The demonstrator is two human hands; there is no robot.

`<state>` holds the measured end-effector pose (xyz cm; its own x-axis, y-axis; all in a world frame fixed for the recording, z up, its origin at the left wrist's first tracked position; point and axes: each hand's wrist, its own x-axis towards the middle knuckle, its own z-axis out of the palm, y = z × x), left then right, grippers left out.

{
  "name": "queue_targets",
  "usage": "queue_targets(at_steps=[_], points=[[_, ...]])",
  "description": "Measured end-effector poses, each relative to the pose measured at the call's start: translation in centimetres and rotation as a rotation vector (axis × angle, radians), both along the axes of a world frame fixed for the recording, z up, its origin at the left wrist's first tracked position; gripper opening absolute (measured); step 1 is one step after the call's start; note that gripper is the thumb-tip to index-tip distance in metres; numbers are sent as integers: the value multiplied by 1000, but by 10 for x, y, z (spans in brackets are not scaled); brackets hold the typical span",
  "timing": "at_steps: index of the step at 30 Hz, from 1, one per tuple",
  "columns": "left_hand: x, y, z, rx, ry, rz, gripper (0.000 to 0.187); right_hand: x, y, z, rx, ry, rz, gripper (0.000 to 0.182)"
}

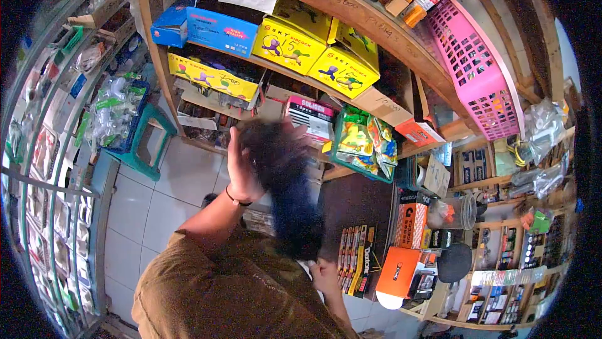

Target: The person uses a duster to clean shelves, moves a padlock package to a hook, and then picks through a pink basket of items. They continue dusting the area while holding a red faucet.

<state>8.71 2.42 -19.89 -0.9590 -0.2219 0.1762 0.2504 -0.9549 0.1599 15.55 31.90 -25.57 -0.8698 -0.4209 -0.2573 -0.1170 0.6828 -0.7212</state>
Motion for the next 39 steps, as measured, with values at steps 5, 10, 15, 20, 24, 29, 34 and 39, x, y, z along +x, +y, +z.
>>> queue_targets(at_steps=[5,10,15,20,24,29,34,39], points=[[8,-11,-18,157,176,-81,93,-4,24,-34,-58,-135,-202,34],[3,-21,-5,-86,143,42,91,-3,3,5,143,120,142,38],[11,-19,-18,99,126,-6,89,-3,4,-2,6,-22,-48,38],[16,-16,1,58,-99,87,87,-4,5,-5,-18,-22,-108,41],[5,-15,-17,-88,78,15,89,2,-2,14,97,174,143,39],[-1,-13,-51,334,436,-171,93,4,-4,8,-48,-163,-242,31],[-3,-7,-28,-94,137,-2,83,1,7,4,185,32,175,29],[-9,-8,-46,-5,130,15,77,2,6,1,63,-46,-19,26]])
